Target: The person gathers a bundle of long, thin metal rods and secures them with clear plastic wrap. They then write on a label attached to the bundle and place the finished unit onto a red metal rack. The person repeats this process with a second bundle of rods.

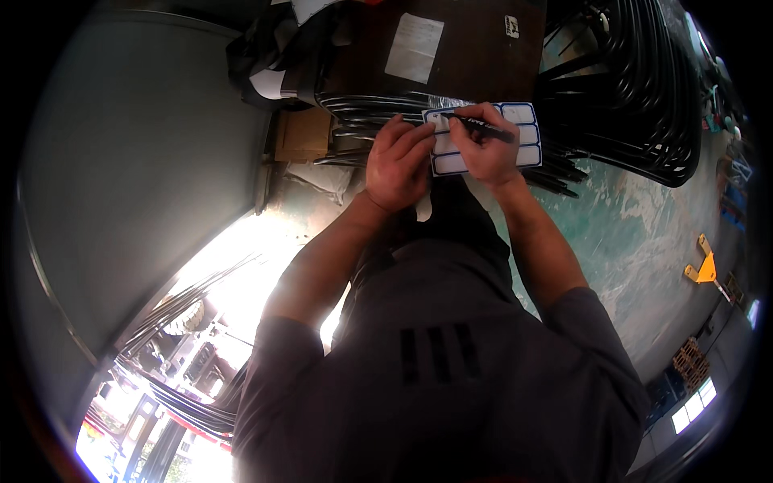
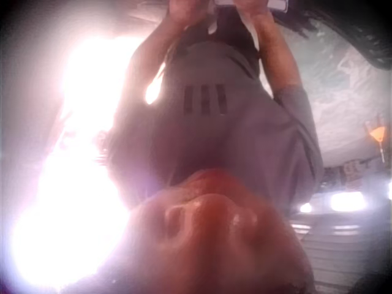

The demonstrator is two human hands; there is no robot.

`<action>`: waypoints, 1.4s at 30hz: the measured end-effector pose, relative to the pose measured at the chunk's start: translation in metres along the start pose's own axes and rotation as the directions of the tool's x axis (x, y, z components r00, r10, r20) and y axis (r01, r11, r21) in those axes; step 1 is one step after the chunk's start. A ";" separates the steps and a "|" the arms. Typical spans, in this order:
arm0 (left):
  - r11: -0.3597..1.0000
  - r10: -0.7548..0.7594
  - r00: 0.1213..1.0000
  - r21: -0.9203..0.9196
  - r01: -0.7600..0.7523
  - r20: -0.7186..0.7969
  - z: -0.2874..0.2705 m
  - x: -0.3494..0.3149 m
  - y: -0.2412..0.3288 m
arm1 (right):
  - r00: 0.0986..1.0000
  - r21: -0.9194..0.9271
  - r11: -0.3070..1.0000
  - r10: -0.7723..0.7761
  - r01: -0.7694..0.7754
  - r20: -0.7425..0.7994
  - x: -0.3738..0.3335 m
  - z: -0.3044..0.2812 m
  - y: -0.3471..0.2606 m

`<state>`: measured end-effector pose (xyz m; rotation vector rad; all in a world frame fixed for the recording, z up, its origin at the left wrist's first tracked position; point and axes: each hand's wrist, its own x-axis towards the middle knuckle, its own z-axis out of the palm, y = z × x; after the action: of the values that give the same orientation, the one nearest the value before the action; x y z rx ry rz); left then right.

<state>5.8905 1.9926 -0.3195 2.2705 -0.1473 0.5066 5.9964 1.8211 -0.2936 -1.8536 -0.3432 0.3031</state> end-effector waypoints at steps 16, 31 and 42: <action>1.000 -0.001 1.000 0.009 0.001 -0.009 0.004 -0.004 -0.001 | 0.998 -0.019 0.999 -0.045 0.045 -0.040 -0.005 -0.001 0.010; 0.999 0.014 1.000 0.030 -0.014 -0.022 0.009 -0.006 0.001 | 0.998 -0.010 0.999 -0.036 0.035 -0.053 -0.007 -0.005 0.010; 0.999 0.016 1.000 0.039 -0.015 -0.026 0.010 -0.007 0.003 | 0.986 -0.012 0.999 -0.051 0.050 -0.157 -0.010 -0.004 0.019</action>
<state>5.8866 1.9827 -0.3267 2.3009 -0.1435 0.5516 5.9904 1.8086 -0.3105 -1.8608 -0.2824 0.1196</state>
